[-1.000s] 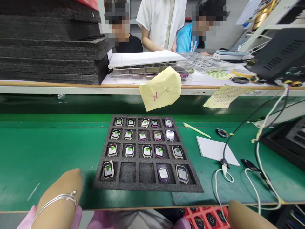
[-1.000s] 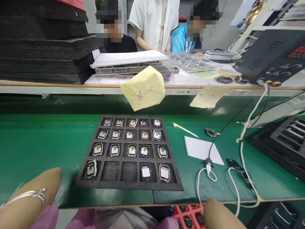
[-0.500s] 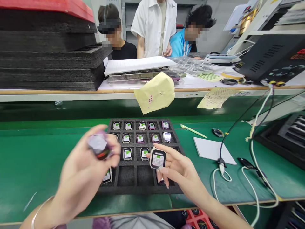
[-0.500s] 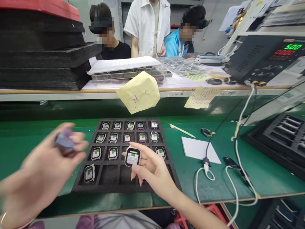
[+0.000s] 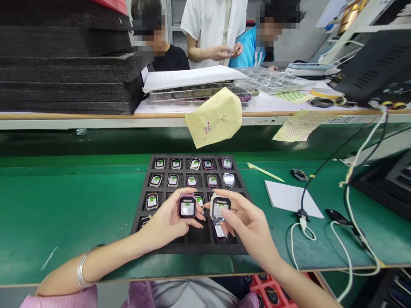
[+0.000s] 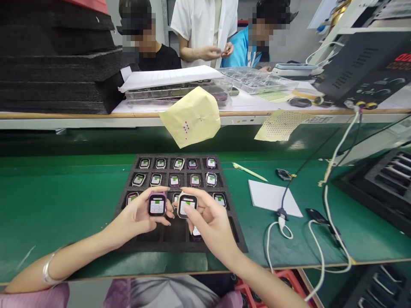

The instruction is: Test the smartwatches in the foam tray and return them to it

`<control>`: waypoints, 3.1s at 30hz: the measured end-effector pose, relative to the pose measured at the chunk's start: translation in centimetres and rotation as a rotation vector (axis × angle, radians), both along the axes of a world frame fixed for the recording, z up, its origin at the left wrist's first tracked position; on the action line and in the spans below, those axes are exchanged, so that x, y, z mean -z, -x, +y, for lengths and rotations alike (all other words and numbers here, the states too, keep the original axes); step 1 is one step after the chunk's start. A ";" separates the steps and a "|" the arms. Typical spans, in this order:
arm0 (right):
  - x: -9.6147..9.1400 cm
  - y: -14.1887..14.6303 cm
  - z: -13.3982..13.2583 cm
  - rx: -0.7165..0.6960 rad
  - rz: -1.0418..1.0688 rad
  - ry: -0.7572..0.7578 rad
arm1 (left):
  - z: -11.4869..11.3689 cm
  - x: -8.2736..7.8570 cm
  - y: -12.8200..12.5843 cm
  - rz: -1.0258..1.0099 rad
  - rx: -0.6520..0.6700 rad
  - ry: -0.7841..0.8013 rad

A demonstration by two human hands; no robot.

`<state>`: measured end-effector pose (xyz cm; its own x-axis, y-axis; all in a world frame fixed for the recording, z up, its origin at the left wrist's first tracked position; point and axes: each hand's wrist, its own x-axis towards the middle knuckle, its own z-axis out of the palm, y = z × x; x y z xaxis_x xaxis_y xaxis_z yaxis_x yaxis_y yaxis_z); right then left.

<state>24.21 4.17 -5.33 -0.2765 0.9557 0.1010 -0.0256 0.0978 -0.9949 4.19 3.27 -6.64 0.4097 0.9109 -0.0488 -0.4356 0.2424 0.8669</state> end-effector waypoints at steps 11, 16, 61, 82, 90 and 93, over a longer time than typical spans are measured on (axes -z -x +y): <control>0.6 -0.6 0.1 -0.039 -0.019 -0.028 | 0.0 -0.7 -0.1 0.060 -0.002 -0.034; 0.9 -1.0 0.1 -0.175 0.067 0.075 | 0.3 -0.4 0.2 0.055 -0.017 -0.062; 2.6 0.3 0.3 -0.296 -0.302 -0.074 | -0.7 1.2 3.0 0.202 -0.020 -0.037; 2.4 -9.4 2.3 -0.393 -1.204 -0.608 | -1.2 3.8 3.7 1.358 0.158 -0.877; 3.3 -10.6 1.2 -0.324 -1.343 -0.645 | 1.2 3.2 -4.5 1.517 0.240 -1.203; 3.3 -10.0 1.3 -0.317 -1.409 -0.702 | 1.6 3.6 -6.8 1.592 0.285 -1.326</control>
